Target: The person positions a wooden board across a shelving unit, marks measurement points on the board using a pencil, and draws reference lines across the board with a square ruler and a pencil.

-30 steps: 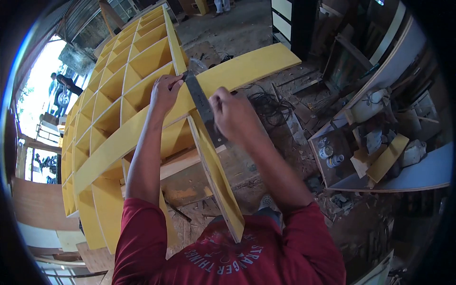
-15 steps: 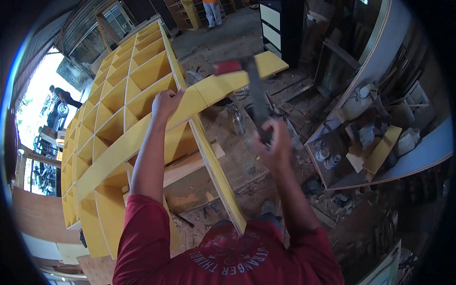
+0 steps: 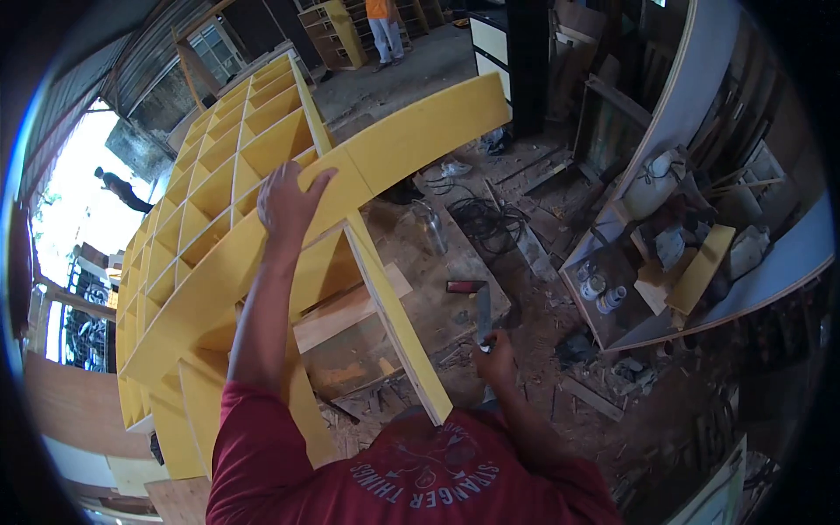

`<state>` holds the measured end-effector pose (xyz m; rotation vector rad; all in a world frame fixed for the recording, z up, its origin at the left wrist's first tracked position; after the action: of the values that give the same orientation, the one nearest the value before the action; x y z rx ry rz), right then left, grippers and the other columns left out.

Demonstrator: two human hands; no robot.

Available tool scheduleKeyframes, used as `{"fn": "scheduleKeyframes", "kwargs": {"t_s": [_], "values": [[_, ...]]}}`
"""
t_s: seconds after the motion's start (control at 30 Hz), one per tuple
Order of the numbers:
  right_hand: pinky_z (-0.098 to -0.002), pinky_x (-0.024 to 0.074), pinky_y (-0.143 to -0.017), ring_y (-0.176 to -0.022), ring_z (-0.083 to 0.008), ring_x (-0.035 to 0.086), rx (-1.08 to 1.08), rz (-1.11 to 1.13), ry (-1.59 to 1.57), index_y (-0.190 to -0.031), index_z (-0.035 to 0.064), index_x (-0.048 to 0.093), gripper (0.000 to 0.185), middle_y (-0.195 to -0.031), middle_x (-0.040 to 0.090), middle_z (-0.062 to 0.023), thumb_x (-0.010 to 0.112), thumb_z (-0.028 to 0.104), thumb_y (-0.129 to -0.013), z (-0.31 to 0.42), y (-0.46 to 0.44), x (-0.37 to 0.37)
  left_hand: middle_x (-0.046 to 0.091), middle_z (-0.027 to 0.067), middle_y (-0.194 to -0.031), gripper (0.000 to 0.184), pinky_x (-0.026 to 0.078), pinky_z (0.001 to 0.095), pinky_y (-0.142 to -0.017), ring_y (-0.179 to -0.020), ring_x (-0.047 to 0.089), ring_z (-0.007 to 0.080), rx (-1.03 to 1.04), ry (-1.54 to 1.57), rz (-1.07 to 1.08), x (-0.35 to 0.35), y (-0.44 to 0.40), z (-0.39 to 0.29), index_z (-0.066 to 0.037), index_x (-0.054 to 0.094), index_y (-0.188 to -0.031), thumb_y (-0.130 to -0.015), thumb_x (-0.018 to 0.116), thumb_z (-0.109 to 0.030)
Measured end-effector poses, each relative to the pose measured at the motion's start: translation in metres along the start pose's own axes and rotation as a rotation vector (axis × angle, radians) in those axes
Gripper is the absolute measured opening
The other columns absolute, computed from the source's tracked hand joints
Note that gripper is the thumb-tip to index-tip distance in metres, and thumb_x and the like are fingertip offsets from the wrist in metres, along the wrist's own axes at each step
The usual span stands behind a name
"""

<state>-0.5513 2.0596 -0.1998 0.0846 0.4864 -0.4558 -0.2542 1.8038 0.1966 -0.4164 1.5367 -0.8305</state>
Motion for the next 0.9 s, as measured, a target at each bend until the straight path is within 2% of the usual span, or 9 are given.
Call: {"fn": "scheduleKeyframes", "kwargs": {"t_s": [0.1, 0.2, 0.3, 0.5, 0.57, 0.67, 0.7, 0.8, 0.9], "values": [[-0.0426, 0.0552, -0.071, -0.078, -0.0283, 0.070, 0.001, -0.025, -0.003, -0.104, 0.0030, 0.064, 0.041, -0.089, 0.070, -0.0142, 0.089, 0.022, -0.077, -0.010, -0.006, 0.044, 0.070, 0.0107, -0.096, 0.043, 0.055, 0.0458, -0.074, -0.088, 0.072, 0.0309, 0.051, -0.043, 0.008, -0.022, 0.035, -0.025, -0.008, 0.062, -0.099, -0.093, 0.073, -0.049], [-0.0443, 0.0562, -0.073, -0.083, -0.0322, 0.072, -0.018, 0.040, -0.009, -0.106, 0.0027, 0.063, 0.046, -0.091, 0.071, -0.0165, 0.088, 0.030, -0.079, -0.005, -0.015, 0.077, 0.071, 0.0095, -0.103, 0.035, 0.057, 0.0426, -0.078, -0.094, 0.072, 0.0288, -0.043, -0.030, 0.371, -0.042, 0.070, -0.049, -0.010, 0.060, -0.108, -0.092, 0.073, -0.037], [-0.0471, 0.0577, -0.076, -0.091, -0.0366, 0.073, -0.008, 0.184, 0.138, -0.112, 0.0021, 0.063, 0.049, -0.097, 0.071, -0.0204, 0.084, 0.036, -0.083, -0.003, -0.016, 0.098, 0.071, 0.0071, -0.107, 0.047, 0.057, 0.0438, -0.082, -0.101, 0.070, 0.0289, 0.200, -0.003, 0.413, -0.037, 0.113, -0.061, -0.011, 0.059, -0.118, -0.080, 0.083, -0.023], [-0.0526, 0.0588, -0.085, -0.103, -0.0443, 0.071, -0.218, 0.368, 0.569, -0.134, -0.0010, 0.054, 0.056, -0.122, 0.067, -0.0253, 0.070, 0.031, -0.090, 0.013, -0.022, 0.109, 0.069, 0.0059, -0.119, 0.061, 0.057, 0.0438, -0.089, -0.110, 0.068, 0.0273, 0.235, 0.082, 0.359, -0.039, 0.118, -0.065, -0.012, 0.057, -0.128, -0.073, 0.083, -0.013], [-0.0528, 0.0587, -0.087, -0.104, -0.0459, 0.070, -0.375, 0.313, 0.625, -0.140, -0.0014, 0.049, 0.061, -0.126, 0.065, -0.0253, 0.068, 0.027, -0.090, 0.001, -0.033, 0.130, 0.071, 0.0078, -0.118, 0.054, 0.058, 0.0435, -0.089, -0.109, 0.069, 0.0282, 0.252, 0.086, 0.367, -0.032, 0.121, -0.063, -0.011, 0.062, -0.123, -0.073, 0.082, -0.014], [-0.0522, 0.0580, -0.092, -0.108, -0.0463, 0.069, -0.167, 0.578, 0.506, -0.144, -0.0026, 0.044, 0.063, -0.127, 0.064, -0.0260, 0.065, 0.022, -0.090, 0.022, -0.051, 0.144, 0.075, 0.0122, -0.110, 0.041, 0.058, 0.0447, -0.087, -0.102, 0.072, 0.0311, 0.217, 0.183, 0.420, -0.037, 0.101, -0.049, -0.009, 0.069, -0.114, -0.076, 0.082, -0.019], [-0.0524, 0.0577, -0.093, -0.110, -0.0463, 0.068, -0.174, 0.603, 0.524, -0.143, -0.0024, 0.044, 0.062, -0.128, 0.063, -0.0269, 0.064, 0.019, -0.089, 0.023, -0.054, 0.148, 0.076, 0.0139, -0.107, 0.037, 0.058, 0.0454, -0.086, -0.098, 0.073, 0.0323, 0.191, 0.229, 0.442, -0.042, 0.087, -0.042, -0.009, 0.072, -0.111, -0.078, 0.082, -0.021], [-0.0530, 0.0569, -0.096, -0.114, -0.0464, 0.067, -0.196, 0.664, 0.579, -0.143, -0.0010, 0.045, 0.061, -0.130, 0.061, -0.0281, 0.062, 0.011, -0.086, 0.030, -0.062, 0.160, 0.076, 0.0157, -0.090, 0.040, 0.058, 0.0509, -0.080, -0.088, 0.074, 0.0351, 0.043, 0.289, 0.571, -0.050, 0.043, -0.021, -0.010, 0.074, -0.109, -0.086, 0.078, -0.043], [-0.0536, 0.0559, -0.097, -0.115, -0.0459, 0.066, -0.192, 0.667, 0.601, -0.144, 0.0026, 0.047, 0.063, -0.133, 0.061, -0.0260, 0.064, 0.010, -0.084, 0.042, -0.061, 0.149, 0.076, 0.0173, -0.086, 0.049, 0.057, 0.0526, -0.077, -0.086, 0.075, 0.0381, 0.002, 0.048, 0.558, -0.052, 0.018, -0.009, -0.008, 0.073, -0.106, -0.091, 0.072, -0.055]]}}
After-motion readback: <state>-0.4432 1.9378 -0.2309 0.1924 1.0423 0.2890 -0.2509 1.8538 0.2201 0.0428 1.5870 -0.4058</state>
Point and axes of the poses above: each hand's wrist, its own y-axis away from the middle knuckle, its own x-axis out of the palm, z = x × y, the point moved 5 cm from there along -y, towards the middle knuckle
